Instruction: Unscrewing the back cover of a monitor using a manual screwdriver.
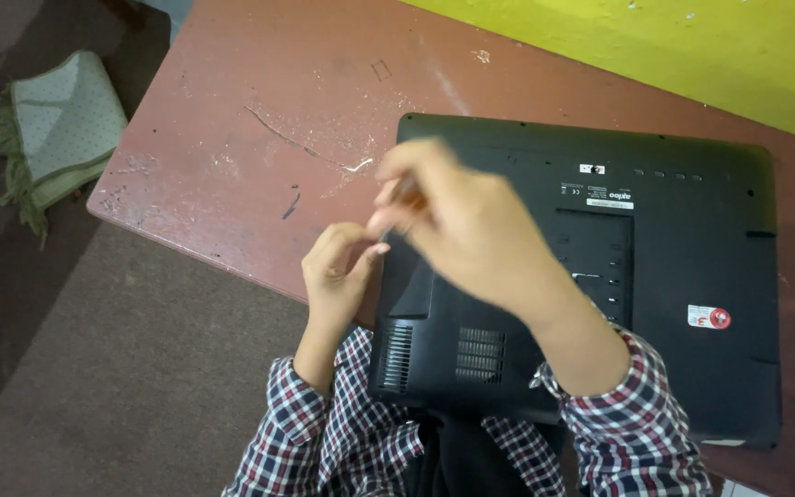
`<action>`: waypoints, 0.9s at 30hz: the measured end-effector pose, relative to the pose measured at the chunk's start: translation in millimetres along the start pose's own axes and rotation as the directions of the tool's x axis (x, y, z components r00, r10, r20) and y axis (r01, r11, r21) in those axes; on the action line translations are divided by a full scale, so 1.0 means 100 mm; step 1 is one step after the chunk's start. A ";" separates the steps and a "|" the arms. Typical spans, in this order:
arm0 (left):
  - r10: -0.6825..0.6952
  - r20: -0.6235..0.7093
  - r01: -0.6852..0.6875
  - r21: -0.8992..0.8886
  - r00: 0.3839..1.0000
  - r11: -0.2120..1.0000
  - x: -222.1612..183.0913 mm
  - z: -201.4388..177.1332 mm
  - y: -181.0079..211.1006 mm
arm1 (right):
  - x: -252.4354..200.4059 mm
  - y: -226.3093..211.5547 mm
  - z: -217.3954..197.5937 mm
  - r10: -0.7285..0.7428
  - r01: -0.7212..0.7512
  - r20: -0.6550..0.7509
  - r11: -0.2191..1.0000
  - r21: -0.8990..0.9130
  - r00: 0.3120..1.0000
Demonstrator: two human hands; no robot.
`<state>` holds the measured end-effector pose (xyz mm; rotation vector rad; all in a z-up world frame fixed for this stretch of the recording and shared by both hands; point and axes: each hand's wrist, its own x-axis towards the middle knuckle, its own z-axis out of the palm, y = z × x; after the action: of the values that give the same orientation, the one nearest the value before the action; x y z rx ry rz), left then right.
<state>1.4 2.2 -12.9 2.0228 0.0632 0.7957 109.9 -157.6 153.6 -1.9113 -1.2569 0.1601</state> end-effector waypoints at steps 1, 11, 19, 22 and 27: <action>-0.035 0.010 0.035 -0.006 0.999 0.999 0.01 -0.01 0.06 | -0.01 -0.01 -0.04 0.088 -0.089 -0.111 0.996 -0.005 0.990; -0.190 0.177 0.135 0.282 0.966 0.950 -0.26 -0.02 -0.24 | 0.05 0.33 -0.14 0.238 -0.185 -0.183 0.947 0.263 0.954; -0.179 0.227 0.093 0.344 0.957 0.934 -0.32 0.02 -0.19 | 0.05 0.38 -0.14 0.241 -0.178 -0.205 0.943 0.281 0.949; -0.154 0.231 0.063 0.360 0.961 0.931 -0.28 0.03 -0.20 | 0.04 0.39 -0.19 0.200 -0.143 -0.215 0.956 0.255 0.956; -0.058 0.267 -0.043 0.359 0.962 0.933 -0.24 0.04 -0.24 | 0.03 0.39 -0.23 0.199 -0.142 -0.225 0.959 0.245 0.954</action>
<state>-9.4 4.8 -45.2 2.4651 0.0629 0.5169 150.3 -174.7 142.5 -1.7782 -0.8677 0.1431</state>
